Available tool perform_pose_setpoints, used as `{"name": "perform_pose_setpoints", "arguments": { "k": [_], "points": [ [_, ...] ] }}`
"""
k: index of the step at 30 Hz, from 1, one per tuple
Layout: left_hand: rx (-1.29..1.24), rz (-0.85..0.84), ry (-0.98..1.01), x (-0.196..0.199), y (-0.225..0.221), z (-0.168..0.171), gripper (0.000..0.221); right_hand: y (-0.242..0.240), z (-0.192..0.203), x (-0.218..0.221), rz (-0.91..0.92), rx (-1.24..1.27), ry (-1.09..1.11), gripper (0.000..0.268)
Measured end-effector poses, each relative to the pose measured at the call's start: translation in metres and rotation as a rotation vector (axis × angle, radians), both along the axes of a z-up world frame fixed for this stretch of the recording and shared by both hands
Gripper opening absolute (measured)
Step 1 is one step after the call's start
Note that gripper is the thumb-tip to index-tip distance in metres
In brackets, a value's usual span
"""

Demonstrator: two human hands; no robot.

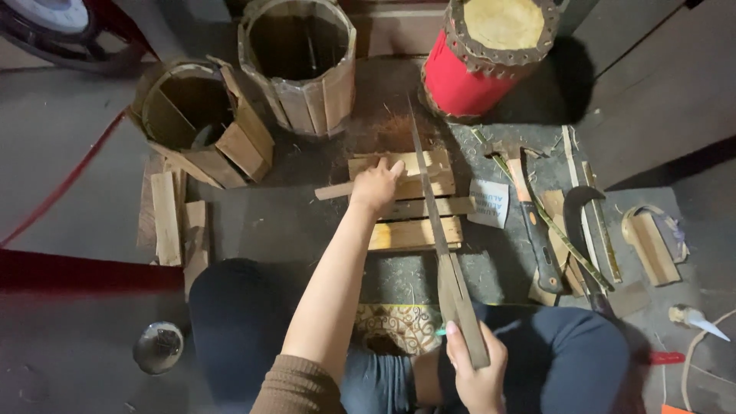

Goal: Assembling wooden strips into a frame and sawing them to the correct length for instrument repair.

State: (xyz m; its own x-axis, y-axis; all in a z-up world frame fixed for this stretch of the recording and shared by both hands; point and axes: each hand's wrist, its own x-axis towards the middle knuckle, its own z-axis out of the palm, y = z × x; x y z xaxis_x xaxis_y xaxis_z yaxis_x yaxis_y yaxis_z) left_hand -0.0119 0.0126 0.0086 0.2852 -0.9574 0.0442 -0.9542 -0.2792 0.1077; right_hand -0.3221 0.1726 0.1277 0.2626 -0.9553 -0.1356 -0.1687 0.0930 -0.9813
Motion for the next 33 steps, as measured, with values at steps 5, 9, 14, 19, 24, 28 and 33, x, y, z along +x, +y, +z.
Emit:
{"name": "perform_pose_setpoints", "arguments": {
  "k": [5,9,14,19,24,28,33],
  "points": [
    [0.005,0.018,0.019,0.000,-0.003,-0.006,0.022,-0.002,0.009,0.007,0.006,-0.058,0.016,0.016],
    [0.052,0.003,0.018,0.000,0.001,0.005,0.028,0.002,-0.002,0.000,-0.001,-0.031,0.040,0.013],
    [0.066,0.025,0.072,0.001,-0.004,-0.006,0.027,0.000,0.003,0.006,-0.007,-0.020,0.016,0.018],
    [0.002,-0.011,0.018,0.000,0.003,-0.001,0.040,0.005,-0.009,-0.002,-0.008,-0.028,0.032,0.015],
    [0.019,-0.004,0.013,0.001,0.001,-0.007,0.034,-0.005,0.000,0.005,0.015,-0.080,0.070,0.016],
    [-0.044,0.022,0.014,0.003,-0.011,-0.039,0.026,-0.002,-0.005,0.005,0.017,-0.098,0.027,0.010],
    [-0.050,0.007,-0.009,0.003,-0.005,-0.021,0.029,0.000,-0.018,0.001,-0.004,-0.073,0.102,0.014]
  ]
}}
